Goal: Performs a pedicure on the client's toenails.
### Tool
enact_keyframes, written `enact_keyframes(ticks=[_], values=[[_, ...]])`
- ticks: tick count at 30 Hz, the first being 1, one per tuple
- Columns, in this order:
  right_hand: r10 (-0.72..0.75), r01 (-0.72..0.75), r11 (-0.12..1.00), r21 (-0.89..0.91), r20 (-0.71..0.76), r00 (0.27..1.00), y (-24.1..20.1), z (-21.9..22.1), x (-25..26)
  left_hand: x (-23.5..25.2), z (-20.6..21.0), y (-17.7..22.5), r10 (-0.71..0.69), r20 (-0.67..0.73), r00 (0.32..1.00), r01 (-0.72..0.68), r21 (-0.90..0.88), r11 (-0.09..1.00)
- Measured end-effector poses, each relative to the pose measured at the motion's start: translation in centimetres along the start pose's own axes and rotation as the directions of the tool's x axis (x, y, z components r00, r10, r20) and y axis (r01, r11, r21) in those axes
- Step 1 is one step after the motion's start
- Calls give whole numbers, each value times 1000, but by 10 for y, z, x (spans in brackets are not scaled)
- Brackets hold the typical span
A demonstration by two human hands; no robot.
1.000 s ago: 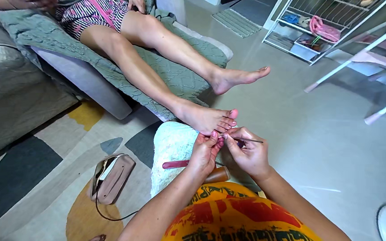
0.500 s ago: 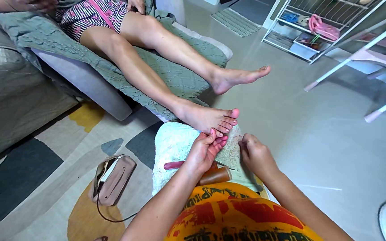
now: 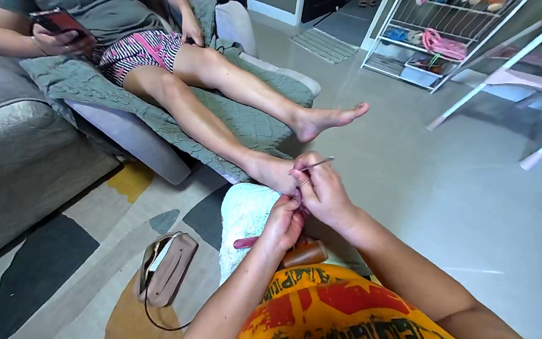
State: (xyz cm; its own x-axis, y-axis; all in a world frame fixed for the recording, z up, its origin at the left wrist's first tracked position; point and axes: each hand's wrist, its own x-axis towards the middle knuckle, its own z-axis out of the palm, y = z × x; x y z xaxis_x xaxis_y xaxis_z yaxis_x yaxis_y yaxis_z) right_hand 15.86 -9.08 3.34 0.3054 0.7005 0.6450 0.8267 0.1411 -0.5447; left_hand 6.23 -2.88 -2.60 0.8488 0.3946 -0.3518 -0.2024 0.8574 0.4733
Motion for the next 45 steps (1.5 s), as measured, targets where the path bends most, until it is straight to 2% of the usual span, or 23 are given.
enact_keyframes(ticks=[2, 5, 7, 9, 11, 13, 18, 24, 27, 30, 36, 40, 45], values=[[14, -12, 998, 67, -31, 999, 3, -5, -2, 1, 1, 1, -6, 5, 1000, 7, -27, 1000], [125, -158, 975, 158, 200, 972, 6, -17, -18, 3, 2, 0, -26, 10, 1000, 26, -42, 999], [178, -235, 951, 203, 263, 948, 4, -33, -18, 3, 2, 2, -36, 36, 999, 37, -34, 999], [225, -269, 920, 286, 178, 958, -4, -48, -8, 3, 4, 4, -64, 56, 996, 65, -9, 998], [222, -236, 882, 409, 82, 972, -12, -53, 4, 4, 7, 4, -93, 72, 993, 93, -2, 996], [205, -218, 843, 492, 81, 975, -12, -43, 11, 3, 12, 3, -100, 62, 993, 103, -49, 994], [220, -292, 920, 261, 273, 936, 9, -26, -6, 1, 11, -3, -83, 32, 996, 86, -125, 988], [255, -322, 883, 340, 227, 940, 28, -52, -33, -2, 4, -1, -119, 40, 992, 121, -48, 992], [256, -297, 869, 396, 153, 954, 32, -57, -40, -2, 2, -3, -118, 62, 991, 123, -71, 990], [271, -309, 840, 447, 148, 951, 32, -57, -44, -3, 3, -3, -114, 53, 992, 117, -46, 992], [302, -341, 852, 397, 159, 940, 33, -53, -47, -4, 7, -6, -84, 3, 996, 84, -47, 995], [296, -328, 872, 364, 144, 944, 30, -51, -45, -2, 5, -8, -83, 27, 996, 85, -83, 993], [255, -300, 917, 262, 191, 948, 31, -54, -46, -2, 7, -11, -76, -32, 997, 72, -103, 992]])
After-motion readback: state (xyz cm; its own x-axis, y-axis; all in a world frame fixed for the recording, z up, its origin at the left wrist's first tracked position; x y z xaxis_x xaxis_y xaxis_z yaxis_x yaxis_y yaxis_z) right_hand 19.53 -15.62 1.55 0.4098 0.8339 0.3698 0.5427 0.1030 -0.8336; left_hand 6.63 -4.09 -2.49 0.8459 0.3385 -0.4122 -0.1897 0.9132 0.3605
